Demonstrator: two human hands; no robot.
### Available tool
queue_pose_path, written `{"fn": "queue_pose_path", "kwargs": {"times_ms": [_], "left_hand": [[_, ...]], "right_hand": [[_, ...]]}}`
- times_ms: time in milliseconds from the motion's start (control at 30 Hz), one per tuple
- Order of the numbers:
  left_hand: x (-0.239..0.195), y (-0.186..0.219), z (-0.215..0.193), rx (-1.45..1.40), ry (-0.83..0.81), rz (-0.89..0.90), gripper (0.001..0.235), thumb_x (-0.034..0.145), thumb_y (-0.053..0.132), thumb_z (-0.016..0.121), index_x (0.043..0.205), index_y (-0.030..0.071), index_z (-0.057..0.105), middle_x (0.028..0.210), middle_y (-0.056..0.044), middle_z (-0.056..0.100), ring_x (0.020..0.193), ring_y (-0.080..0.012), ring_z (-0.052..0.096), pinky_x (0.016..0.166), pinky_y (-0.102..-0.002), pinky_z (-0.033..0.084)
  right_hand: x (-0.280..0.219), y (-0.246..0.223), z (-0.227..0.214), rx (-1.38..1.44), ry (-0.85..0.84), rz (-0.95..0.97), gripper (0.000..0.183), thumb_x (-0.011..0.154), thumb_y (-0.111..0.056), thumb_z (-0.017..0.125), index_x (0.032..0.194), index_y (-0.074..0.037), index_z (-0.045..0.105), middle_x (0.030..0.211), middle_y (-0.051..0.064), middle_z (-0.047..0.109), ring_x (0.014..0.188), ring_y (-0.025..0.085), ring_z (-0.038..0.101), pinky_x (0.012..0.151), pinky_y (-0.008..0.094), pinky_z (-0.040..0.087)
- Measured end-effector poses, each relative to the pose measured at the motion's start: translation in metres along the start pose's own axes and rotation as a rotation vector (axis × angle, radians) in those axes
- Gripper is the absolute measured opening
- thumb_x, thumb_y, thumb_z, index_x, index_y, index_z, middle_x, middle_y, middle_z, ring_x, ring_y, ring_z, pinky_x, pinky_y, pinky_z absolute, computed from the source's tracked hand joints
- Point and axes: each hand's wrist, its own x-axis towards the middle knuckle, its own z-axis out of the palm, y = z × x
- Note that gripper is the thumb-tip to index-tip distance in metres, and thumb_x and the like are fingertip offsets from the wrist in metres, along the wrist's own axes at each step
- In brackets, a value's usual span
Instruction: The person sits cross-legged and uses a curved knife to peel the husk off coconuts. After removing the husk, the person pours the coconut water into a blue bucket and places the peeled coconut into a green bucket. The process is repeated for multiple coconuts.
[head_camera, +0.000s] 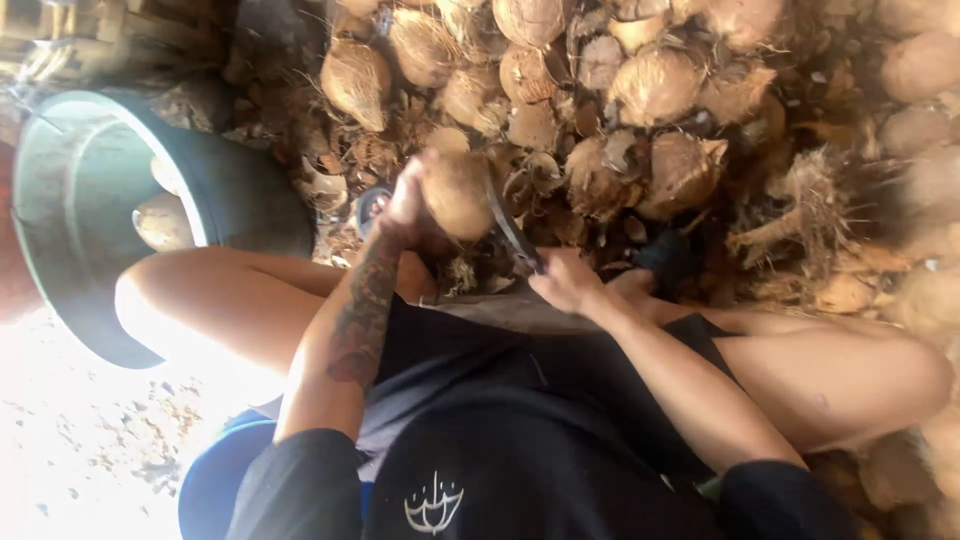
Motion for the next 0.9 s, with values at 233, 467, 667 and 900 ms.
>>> {"fn": "queue_pose_path", "kwargs": {"times_ms": [233, 467, 667, 900], "left_hand": [[0.077, -0.057, -0.028, -0.314, -0.233, -0.22, 0.088, 0.09, 0.065, 0.072, 0.151, 0.005, 0.055, 0.15, -0.026, 0.058, 0.142, -0.0453, 0.054, 0.117, -0.067, 0.042], [0.068, -0.058, -0.027, -0.228, -0.14, 0.123, 0.046, 0.102, 0.045, 0.057, 0.134, 0.014, 0.063, 0.133, -0.006, 0.067, 0.124, -0.0164, 0.06, 0.12, -0.042, 0.041], [0.101, -0.099, -0.049, -0.375, -0.198, -0.023, 0.068, 0.092, 0.061, 0.061, 0.141, 0.014, 0.064, 0.142, -0.013, 0.066, 0.13, -0.0314, 0.061, 0.119, -0.053, 0.042], [0.117, -0.102, -0.049, -0.395, -0.242, -0.068, 0.078, 0.09, 0.073, 0.056, 0.145, 0.019, 0.065, 0.148, -0.021, 0.062, 0.139, -0.0417, 0.058, 0.12, -0.059, 0.041]], "right_hand": [[-0.067, -0.16, -0.059, 0.395, 0.135, -0.386, 0.025, 0.082, -0.014, 0.06, 0.057, -0.013, 0.061, 0.047, 0.002, 0.066, 0.049, 0.016, 0.063, 0.061, 0.029, 0.05], [-0.025, -0.053, -0.033, 0.244, -0.027, -0.143, 0.02, 0.091, -0.026, 0.049, 0.081, -0.009, 0.053, 0.048, 0.006, 0.058, 0.052, 0.02, 0.056, 0.086, 0.036, 0.041], [-0.03, -0.031, -0.011, 0.284, 0.112, -0.071, 0.023, 0.082, -0.015, 0.061, 0.06, -0.011, 0.054, 0.046, 0.005, 0.056, 0.05, 0.02, 0.058, 0.061, 0.031, 0.046], [-0.034, -0.046, -0.032, 0.247, 0.445, -0.818, 0.012, 0.087, -0.011, 0.063, 0.076, -0.007, 0.067, 0.08, 0.012, 0.076, 0.068, 0.029, 0.074, 0.06, 0.034, 0.058]]}}
